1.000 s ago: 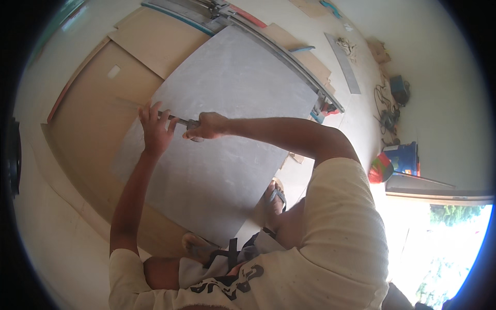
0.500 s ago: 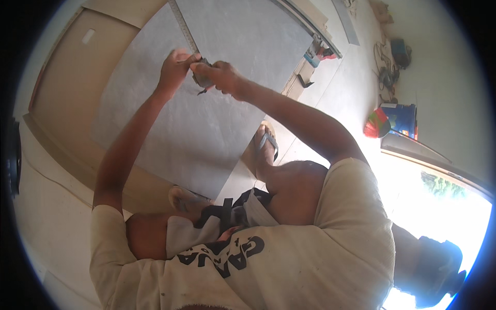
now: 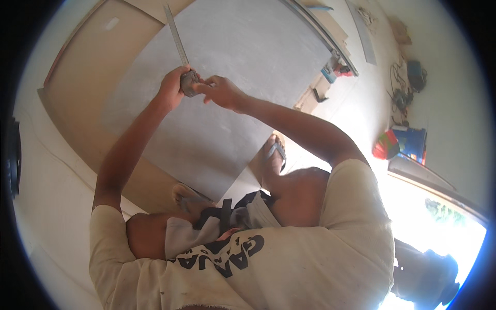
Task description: The person measures a floor area and a large ceramic tile using a tape measure and a pencil. They mark the tile with measurements and then position it on a manual tile cutter to prepare for cutting.
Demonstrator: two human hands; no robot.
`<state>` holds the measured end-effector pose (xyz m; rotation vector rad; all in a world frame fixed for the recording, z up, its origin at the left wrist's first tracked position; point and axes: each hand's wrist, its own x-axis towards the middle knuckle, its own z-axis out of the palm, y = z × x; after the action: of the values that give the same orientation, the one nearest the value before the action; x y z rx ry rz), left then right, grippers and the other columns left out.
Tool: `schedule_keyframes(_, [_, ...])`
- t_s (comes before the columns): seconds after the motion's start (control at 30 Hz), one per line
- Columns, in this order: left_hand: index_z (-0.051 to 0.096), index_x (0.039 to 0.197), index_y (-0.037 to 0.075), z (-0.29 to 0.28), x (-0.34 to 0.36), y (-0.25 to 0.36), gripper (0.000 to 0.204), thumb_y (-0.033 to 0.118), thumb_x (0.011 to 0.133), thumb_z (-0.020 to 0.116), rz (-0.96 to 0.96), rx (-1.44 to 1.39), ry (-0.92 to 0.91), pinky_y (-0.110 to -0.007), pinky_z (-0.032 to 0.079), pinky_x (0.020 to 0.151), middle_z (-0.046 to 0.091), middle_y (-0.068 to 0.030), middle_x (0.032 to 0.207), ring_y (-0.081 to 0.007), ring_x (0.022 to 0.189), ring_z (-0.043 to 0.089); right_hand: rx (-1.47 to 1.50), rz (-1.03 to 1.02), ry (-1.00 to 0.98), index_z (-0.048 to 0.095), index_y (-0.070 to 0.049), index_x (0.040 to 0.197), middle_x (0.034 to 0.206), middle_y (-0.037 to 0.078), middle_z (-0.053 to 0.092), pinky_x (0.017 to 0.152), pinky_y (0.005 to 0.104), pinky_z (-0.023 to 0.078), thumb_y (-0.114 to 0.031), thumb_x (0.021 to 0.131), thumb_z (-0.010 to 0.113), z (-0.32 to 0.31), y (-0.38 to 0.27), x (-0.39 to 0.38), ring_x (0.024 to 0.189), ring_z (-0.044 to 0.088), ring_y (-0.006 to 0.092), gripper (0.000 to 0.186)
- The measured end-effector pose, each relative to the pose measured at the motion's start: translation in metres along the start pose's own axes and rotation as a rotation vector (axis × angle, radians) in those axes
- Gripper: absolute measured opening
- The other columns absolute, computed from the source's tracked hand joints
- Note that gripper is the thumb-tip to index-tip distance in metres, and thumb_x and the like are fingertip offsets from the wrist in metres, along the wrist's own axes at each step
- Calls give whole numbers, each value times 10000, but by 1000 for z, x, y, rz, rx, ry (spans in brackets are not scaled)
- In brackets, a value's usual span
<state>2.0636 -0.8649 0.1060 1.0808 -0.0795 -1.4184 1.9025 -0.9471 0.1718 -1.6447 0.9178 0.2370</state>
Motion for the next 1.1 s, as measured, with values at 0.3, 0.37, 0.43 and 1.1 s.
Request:
schedule_keyframes(0.3, [580,959,40,-28,-7,-17,194,229,922,555,-113,152,19,-374,542,598,624,-116,831,-227,719,648,-74,-124,135,638,8,1096,807,94,677,624,297,452,-362,877,631,-8,31,11,721,591,133,431])
schedule_keyframes(0.37, [575,958,34,-26,-12,-25,207,237,920,574,-139,190,-12,-384,543,576,614,-118,821,-226,713,638,-36,-114,181,642,11,1092,809,90,677,621,293,450,-353,870,641,-11,26,16,720,588,128,426])
schedule_keyframes(0.43, [575,953,28,-20,-19,-31,213,238,916,586,-176,224,-45,-368,529,559,607,-112,812,-211,702,631,-22,-149,214,645,11,1095,803,81,674,621,290,449,-351,867,645,-13,25,21,720,584,125,428])
schedule_keyframes(1.1, [598,897,18,-10,-47,-18,252,268,901,629,-223,442,-64,-311,456,485,588,-81,740,-158,578,563,199,-108,283,600,-63,660,573,-39,448,457,266,251,-244,826,706,-25,26,40,506,338,52,268])
